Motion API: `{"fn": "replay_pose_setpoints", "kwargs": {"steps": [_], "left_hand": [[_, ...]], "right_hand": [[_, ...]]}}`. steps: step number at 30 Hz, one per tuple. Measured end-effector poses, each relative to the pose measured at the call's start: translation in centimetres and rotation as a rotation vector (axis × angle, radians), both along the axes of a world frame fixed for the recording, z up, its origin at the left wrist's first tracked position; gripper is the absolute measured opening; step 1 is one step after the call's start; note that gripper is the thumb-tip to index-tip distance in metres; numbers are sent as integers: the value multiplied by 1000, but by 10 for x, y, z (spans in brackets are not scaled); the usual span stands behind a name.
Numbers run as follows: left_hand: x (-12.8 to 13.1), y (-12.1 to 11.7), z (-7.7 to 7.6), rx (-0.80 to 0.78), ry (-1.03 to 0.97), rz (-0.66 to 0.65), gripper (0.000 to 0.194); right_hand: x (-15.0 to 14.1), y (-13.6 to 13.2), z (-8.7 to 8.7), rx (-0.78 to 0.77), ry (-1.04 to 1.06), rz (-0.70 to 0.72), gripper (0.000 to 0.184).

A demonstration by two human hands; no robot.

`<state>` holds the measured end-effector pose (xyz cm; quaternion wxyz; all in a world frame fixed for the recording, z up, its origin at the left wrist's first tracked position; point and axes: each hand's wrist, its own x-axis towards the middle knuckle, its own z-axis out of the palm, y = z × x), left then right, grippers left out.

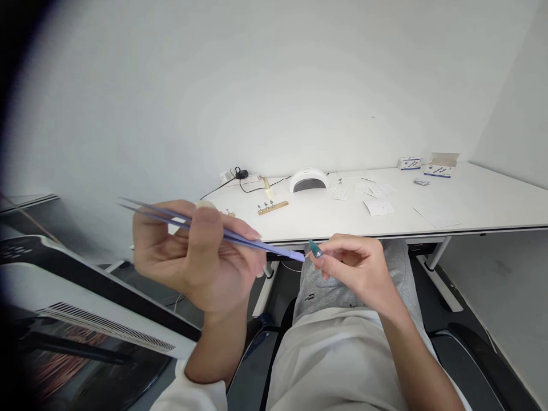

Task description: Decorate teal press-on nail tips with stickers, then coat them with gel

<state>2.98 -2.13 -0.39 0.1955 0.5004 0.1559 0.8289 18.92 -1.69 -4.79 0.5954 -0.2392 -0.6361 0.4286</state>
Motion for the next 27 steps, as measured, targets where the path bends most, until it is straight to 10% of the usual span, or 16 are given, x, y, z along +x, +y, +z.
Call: {"fn": "replay_pose_setpoints", "kwargs": {"steps": [12, 27], "left_hand": [[-22, 28, 5, -63, 242, -299, 14], [-22, 41, 3, -207, 348, -592, 16]], "right_hand": [[-1, 18, -7, -216, -179, 320, 7], [-1, 18, -7, -229, -214, 343, 19]]}}
